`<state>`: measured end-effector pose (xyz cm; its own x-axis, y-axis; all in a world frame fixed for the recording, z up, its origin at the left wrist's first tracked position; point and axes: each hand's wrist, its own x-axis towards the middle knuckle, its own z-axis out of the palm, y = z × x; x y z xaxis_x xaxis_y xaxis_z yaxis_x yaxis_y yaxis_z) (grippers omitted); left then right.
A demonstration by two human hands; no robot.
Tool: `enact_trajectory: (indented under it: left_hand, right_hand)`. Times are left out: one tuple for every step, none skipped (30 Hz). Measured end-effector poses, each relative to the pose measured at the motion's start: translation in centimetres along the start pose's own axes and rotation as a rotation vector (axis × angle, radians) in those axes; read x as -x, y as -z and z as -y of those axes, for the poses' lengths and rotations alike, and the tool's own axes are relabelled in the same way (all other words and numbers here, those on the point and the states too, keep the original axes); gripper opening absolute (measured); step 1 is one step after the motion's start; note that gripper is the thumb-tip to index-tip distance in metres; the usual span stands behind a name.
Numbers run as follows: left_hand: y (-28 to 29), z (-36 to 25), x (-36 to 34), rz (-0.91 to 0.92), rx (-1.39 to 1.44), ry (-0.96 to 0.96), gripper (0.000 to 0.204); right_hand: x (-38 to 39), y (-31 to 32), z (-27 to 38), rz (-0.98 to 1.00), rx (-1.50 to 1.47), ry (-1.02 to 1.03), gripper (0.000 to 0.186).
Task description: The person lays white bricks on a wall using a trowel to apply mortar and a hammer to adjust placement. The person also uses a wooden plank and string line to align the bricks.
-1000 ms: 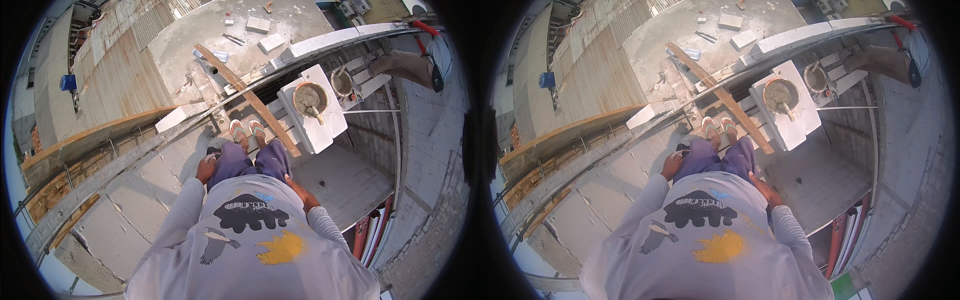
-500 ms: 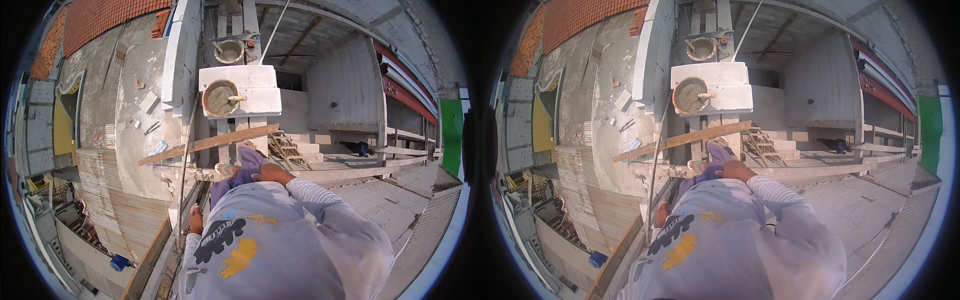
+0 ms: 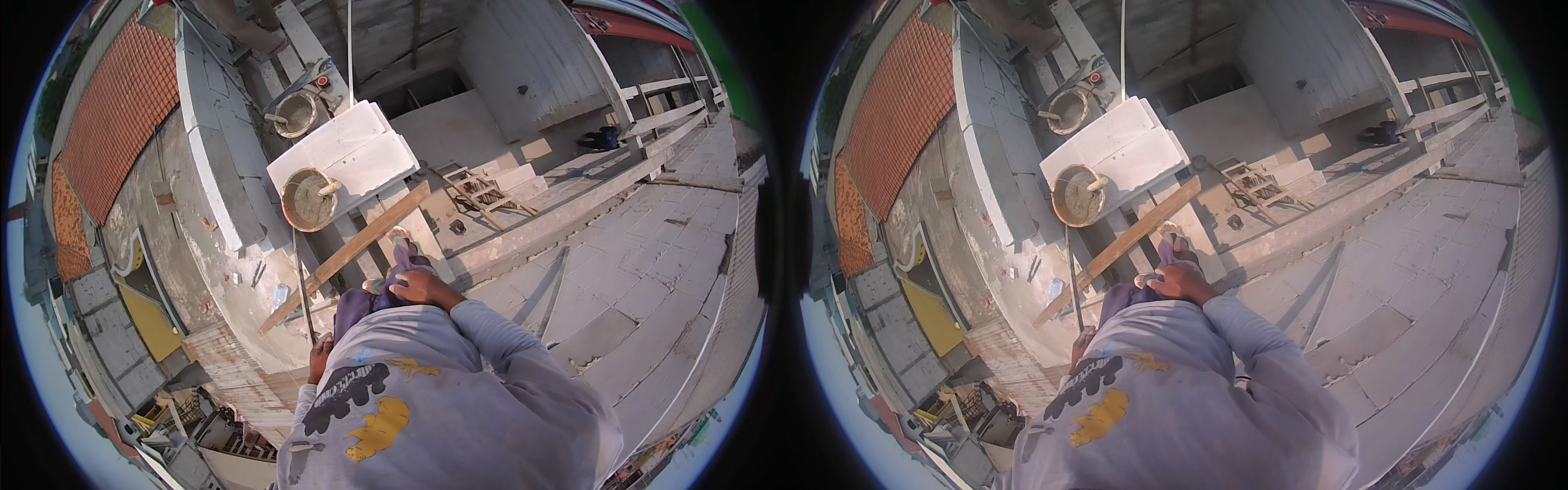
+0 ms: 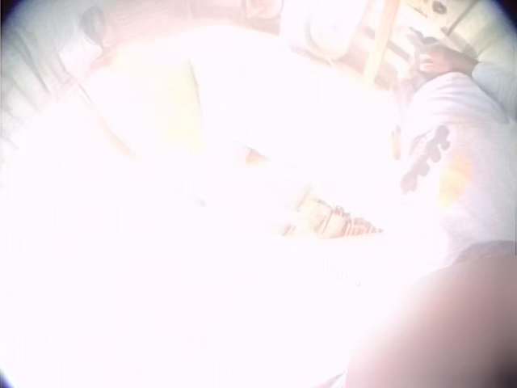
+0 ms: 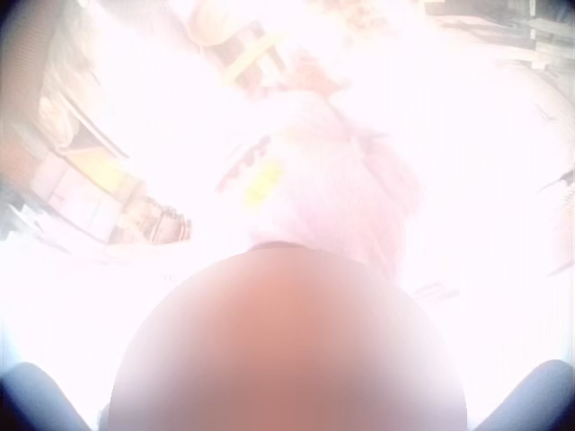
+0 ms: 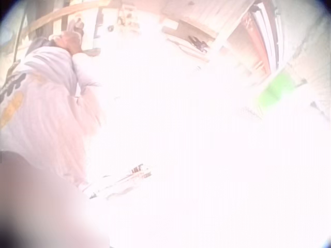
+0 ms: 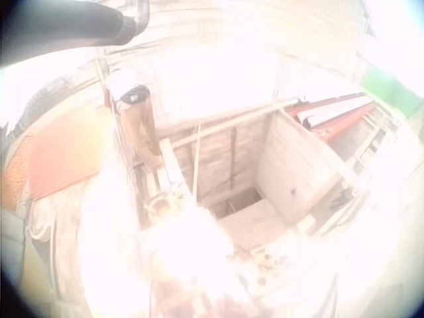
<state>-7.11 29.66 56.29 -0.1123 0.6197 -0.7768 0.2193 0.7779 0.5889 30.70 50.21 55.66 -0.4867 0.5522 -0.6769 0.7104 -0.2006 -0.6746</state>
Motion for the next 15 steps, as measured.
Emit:
enact_trajectory:
  left_hand:
    - [0.2, -0.3, -0.4, 0.026, 0.000, -0.026, 0.038]
    - [0.3, -0.5, -0.9, 0.045, -0.026, -0.027, 0.038]
    - [0.0, -1.1, -1.3, 0.057, -0.055, -0.030, 0.038]
    - [-0.4, -2.3, -1.8, 0.062, -0.083, -0.029, 0.039]
    - [-1.0, -3.4, -2.4, 0.068, -0.110, -0.035, 0.039]
    - [-1.6, -4.6, -2.7, 0.073, -0.135, -0.034, 0.039]
    - [-1.9, -5.5, -3.0, 0.072, -0.150, -0.030, 0.039]
    - [-2.2, -6.3, -3.5, 0.071, -0.164, -0.034, 0.039]
    - [-2.8, -6.5, -3.4, 0.055, -0.164, -0.030, 0.039]
    - [-3.0, -6.9, -3.5, 0.051, -0.171, -0.028, 0.040]
    - [-3.1, -7.2, -3.7, 0.050, -0.177, -0.022, 0.040]
    - [-3.2, -7.4, -3.7, 0.050, -0.185, -0.020, 0.040]
    - [-3.3, -7.7, -3.7, 0.051, -0.189, -0.017, 0.040]
    - [-3.4, -7.7, -3.4, 0.050, -0.188, -0.009, 0.041]
    - [-3.3, -7.8, -3.3, 0.043, -0.192, -0.009, 0.041]
  right_hand:
    - [0.4, 0.6, -0.2, 0.010, -0.073, 0.007, 0.068]
    - [1.0, 1.3, -0.7, 0.021, -0.144, 0.016, 0.066]
    - [1.2, 1.9, -1.3, 0.036, -0.210, 0.031, 0.064]
    - [1.3, 1.6, -2.7, -0.026, -0.290, 0.053, 0.062]
    - [1.2, 0.5, -4.7, -0.088, -0.369, 0.076, 0.061]
    - [1.3, -0.9, -6.4, -0.145, -0.454, 0.096, 0.059]
    - [1.6, -1.9, -7.8, -0.175, -0.521, 0.056, 0.058]
    - [1.9, -2.4, -9.0, -0.209, -0.584, 0.017, 0.057]
    - [2.2, -2.8, -10.5, -0.228, -0.633, -0.015, 0.056]
    - [2.4, -3.7, -12.5, -0.218, -0.666, -0.071, 0.052]
    - [2.6, -5.1, -14.8, -0.208, -0.702, -0.132, 0.049]
    - [2.8, -6.4, -17.0, -0.197, -0.732, -0.193, 0.047]
    - [3.2, -7.9, -19.2, -0.166, -0.482, -0.167, 0.045]
    - [3.7, -9.5, -21.3, -0.127, -0.228, -0.138, 0.043]
    - [3.9, -9.9, -21.5, -0.090, 0.022, -0.100, 0.040]
